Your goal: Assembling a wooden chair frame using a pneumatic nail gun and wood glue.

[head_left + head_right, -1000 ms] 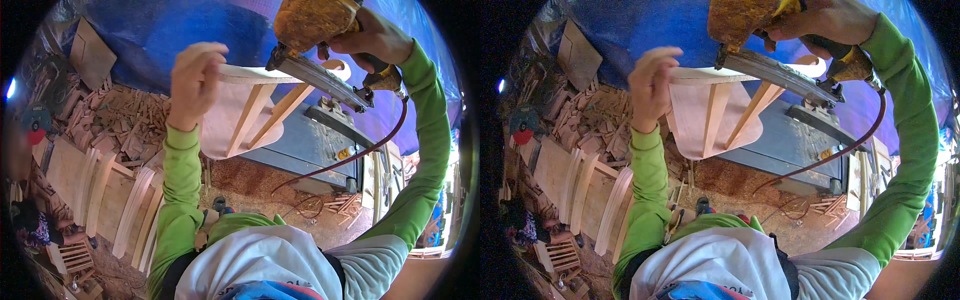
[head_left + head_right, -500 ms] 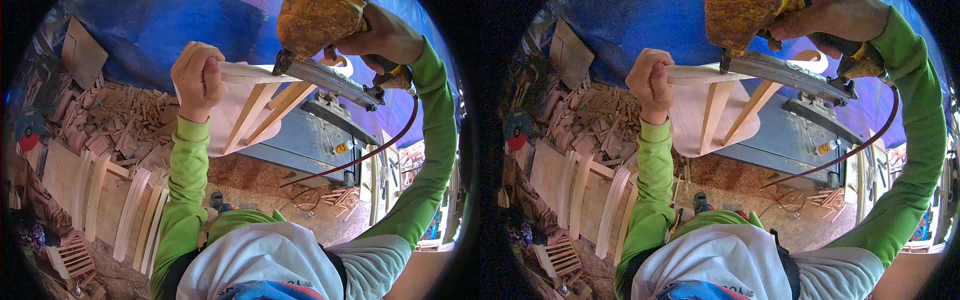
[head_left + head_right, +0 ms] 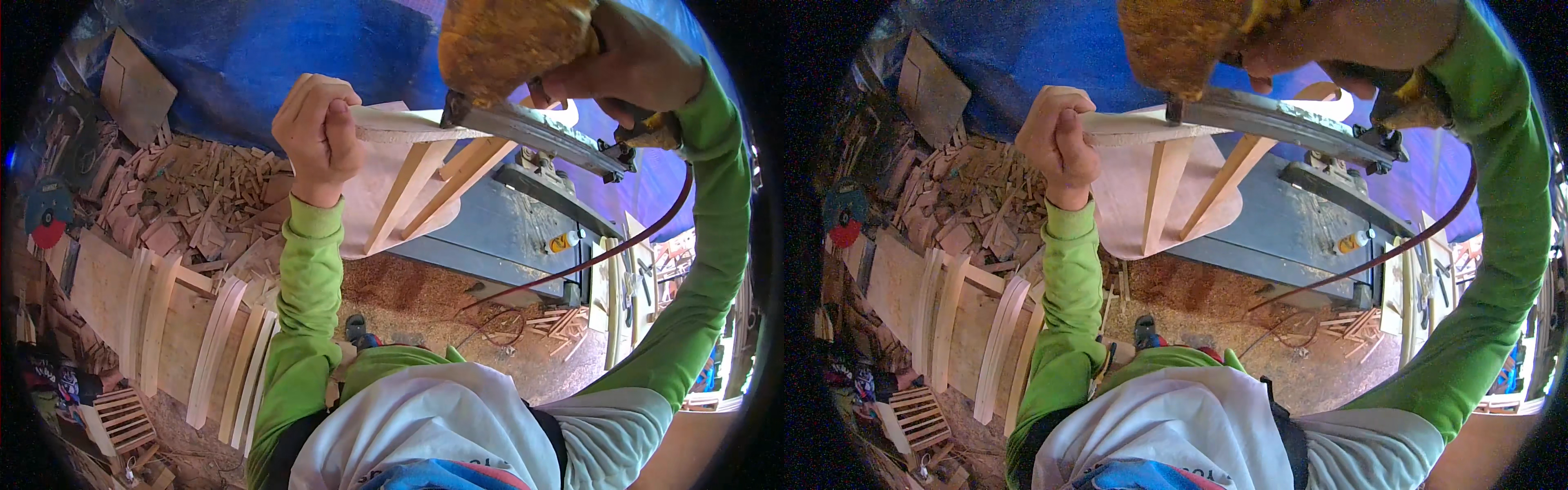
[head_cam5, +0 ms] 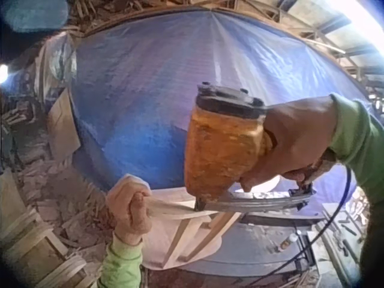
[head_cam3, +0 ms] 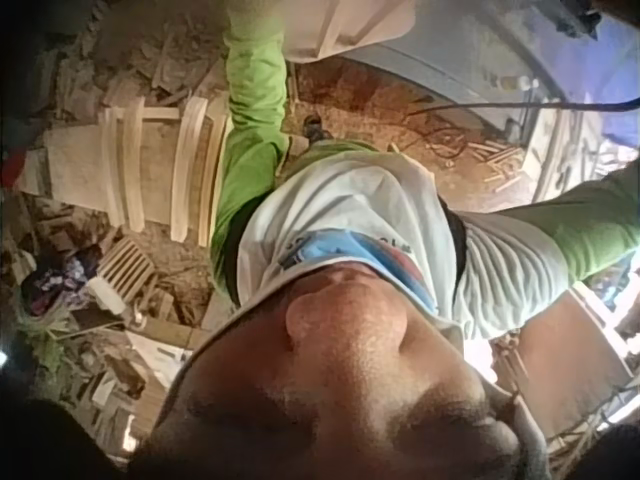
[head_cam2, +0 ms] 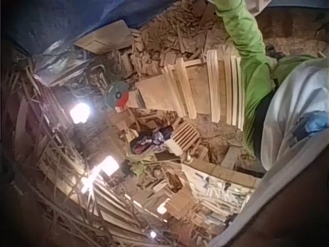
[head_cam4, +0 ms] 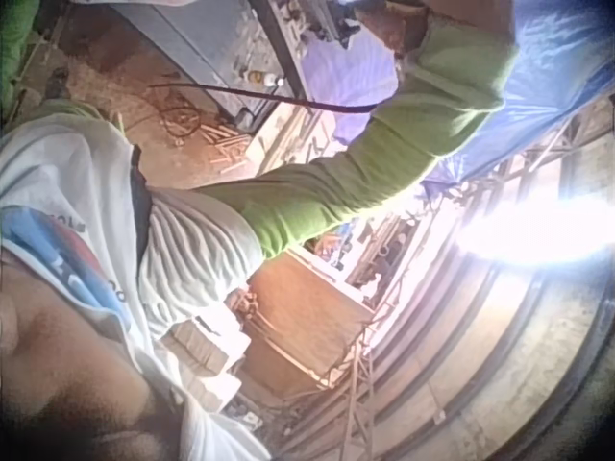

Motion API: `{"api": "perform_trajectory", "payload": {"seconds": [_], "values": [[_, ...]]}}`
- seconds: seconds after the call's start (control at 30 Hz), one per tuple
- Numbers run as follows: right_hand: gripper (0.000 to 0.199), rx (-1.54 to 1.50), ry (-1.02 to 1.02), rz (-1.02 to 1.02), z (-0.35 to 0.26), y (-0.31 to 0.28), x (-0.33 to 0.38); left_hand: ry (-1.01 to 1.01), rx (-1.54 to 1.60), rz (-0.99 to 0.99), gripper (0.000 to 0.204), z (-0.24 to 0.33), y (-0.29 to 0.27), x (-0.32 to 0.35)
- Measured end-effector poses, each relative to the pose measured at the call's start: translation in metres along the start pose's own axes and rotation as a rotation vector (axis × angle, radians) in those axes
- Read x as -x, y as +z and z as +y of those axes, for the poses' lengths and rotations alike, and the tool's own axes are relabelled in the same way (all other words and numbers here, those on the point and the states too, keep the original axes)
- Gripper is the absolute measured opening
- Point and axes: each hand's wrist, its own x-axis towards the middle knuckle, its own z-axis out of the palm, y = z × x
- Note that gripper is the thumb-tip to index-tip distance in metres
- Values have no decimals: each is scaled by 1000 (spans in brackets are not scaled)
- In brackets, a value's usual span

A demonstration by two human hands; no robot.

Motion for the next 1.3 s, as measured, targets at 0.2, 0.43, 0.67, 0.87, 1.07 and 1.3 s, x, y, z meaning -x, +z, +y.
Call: {"api": "perform_trajectory", "payload": {"seconds": [0.2,0.43,0.67,0.87,1.07,1.3], "values": [[19,-68,-7,-82,11,-4,1,-14,7,8,17,1,1,1],[17,-243,-122,10,28,-2,11,4,-8,11,22,1,3,1],[17,-206,-41,40,23,0,5,-16,-20,11,21,-2,1,2],[20,-216,126,-20,16,0,5,23,9,32,21,-4,5,-1],[19,-3,288,44,16,9,4,49,-13,61,24,-3,3,-2],[39,-239,-179,46,71,6,4,69,-9,51,26,-3,8,-3]]}}
